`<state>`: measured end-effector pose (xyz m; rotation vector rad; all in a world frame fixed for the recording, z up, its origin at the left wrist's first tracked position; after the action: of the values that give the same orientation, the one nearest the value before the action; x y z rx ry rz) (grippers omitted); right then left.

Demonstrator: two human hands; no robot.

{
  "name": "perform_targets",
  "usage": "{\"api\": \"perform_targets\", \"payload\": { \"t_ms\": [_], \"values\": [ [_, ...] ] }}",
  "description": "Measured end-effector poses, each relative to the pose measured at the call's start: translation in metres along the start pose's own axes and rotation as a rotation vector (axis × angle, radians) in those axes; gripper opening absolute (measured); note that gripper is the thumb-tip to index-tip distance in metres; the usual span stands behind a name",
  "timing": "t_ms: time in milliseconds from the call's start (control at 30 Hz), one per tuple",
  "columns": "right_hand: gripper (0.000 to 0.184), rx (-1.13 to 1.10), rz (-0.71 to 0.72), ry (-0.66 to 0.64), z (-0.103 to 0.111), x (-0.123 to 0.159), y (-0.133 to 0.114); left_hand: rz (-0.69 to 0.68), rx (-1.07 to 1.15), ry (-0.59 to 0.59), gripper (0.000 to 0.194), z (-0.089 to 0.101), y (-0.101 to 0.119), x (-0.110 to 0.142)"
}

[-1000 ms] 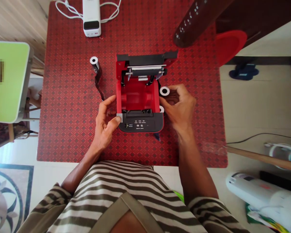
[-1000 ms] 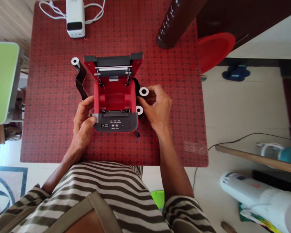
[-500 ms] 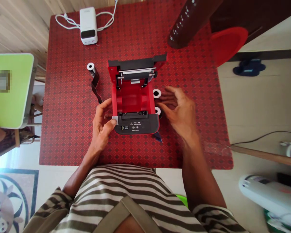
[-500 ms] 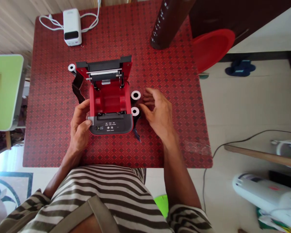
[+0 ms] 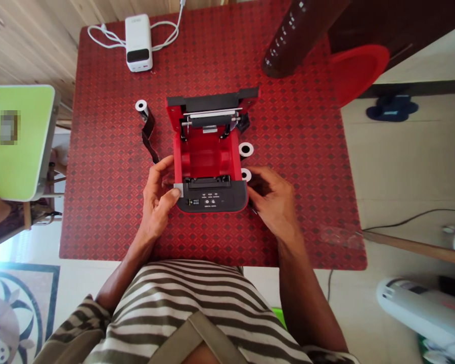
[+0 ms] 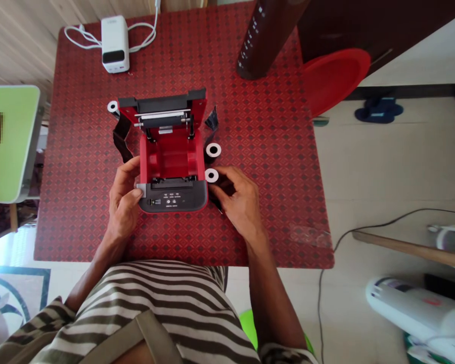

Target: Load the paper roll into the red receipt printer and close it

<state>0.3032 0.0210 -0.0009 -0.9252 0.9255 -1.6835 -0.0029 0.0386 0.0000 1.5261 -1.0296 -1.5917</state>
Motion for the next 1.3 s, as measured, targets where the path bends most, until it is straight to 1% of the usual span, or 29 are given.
{"api": "perform_targets", "payload": {
  "t_ms": [67,167,233,300,333,400,467,533,600,633,700,767,900,1000,1100,1200,1300],
  "values": [
    [0.021,-0.024,-0.013,0.030,0.005,-0.001,0.003,0.000,0.014,-0.007,0.068,0.001,0.000,0.000],
    [0.026,-0.095,-0.017,0.080,0.031,0.005,-0.007,0.009,0.025,-0.011,0.067,0.001,0.001,0.001],
    [0.027,-0.136,0.004,0.065,0.051,0.012,-0.026,0.024,0.025,-0.011,0.068,0.000,0.002,0.002],
    [0.030,-0.107,0.049,0.032,0.067,0.018,-0.051,0.038,0.018,-0.008,0.069,-0.001,0.003,0.003],
    [0.031,-0.067,0.087,0.029,0.072,0.020,-0.065,0.042,0.014,-0.006,0.070,-0.002,0.003,0.003],
    [0.035,0.086,0.213,0.022,0.074,0.020,-0.091,0.055,0.001,-0.002,0.071,-0.003,0.004,0.004],
    [0.036,0.269,0.411,-0.014,0.063,0.015,-0.112,0.076,-0.012,-0.007,0.073,-0.004,0.005,0.004],
    [0.035,0.443,0.596,-0.069,0.044,0.007,-0.123,0.100,-0.018,-0.009,0.075,-0.005,0.007,0.005],
    [0.034,0.571,0.714,-0.107,0.023,-0.001,-0.127,0.128,-0.010,-0.006,0.075,-0.006,0.008,0.005],
    [0.033,0.626,0.739,-0.118,0.014,-0.005,-0.127,0.145,-0.001,-0.006,0.075,-0.007,0.009,0.005],
    [0.030,0.705,0.748,-0.102,0.000,-0.012,-0.127,0.181,0.016,-0.016,0.076,-0.009,0.011,0.005],
    [0.025,0.756,0.728,-0.084,-0.008,-0.017,-0.131,0.202,0.021,-0.027,0.076,-0.010,0.013,0.005],
    [0.022,0.861,0.693,-0.167,-0.018,-0.020,-0.145,0.199,0.027,-0.021,0.071,-0.011,0.018,0.004],
    [0.023,0.928,0.639,-0.163,-0.023,-0.023,-0.151,0.205,0.041,-0.027,0.069,-0.011,0.020,0.004],
    [0.023,0.994,0.555,-0.160,-0.031,-0.028,-0.150,0.222,0.038,-0.024,0.069,-0.011,0.022,0.004],
    [0.021,1.073,0.476,-0.201,-0.040,-0.037,-0.147,0.240,0.040,-0.018,0.070,-0.011,0.024,0.004],
    [0.021,1.133,0.443,-0.241,-0.049,-0.044,-0.147,0.242,0.037,-0.022,0.069,-0.012,0.026,0.004]
  ]
}}
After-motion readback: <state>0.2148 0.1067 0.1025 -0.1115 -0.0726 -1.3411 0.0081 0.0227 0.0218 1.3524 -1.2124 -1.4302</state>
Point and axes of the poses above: each hand's wrist, its own x-axis away from the middle knuckle, its own z-axis out of the back of the hand, y = z × x, the point moved 3 cm from there along -x, towards the middle knuckle, and after that the axes turned 15 degrees about -z, right-handed, at the moved point
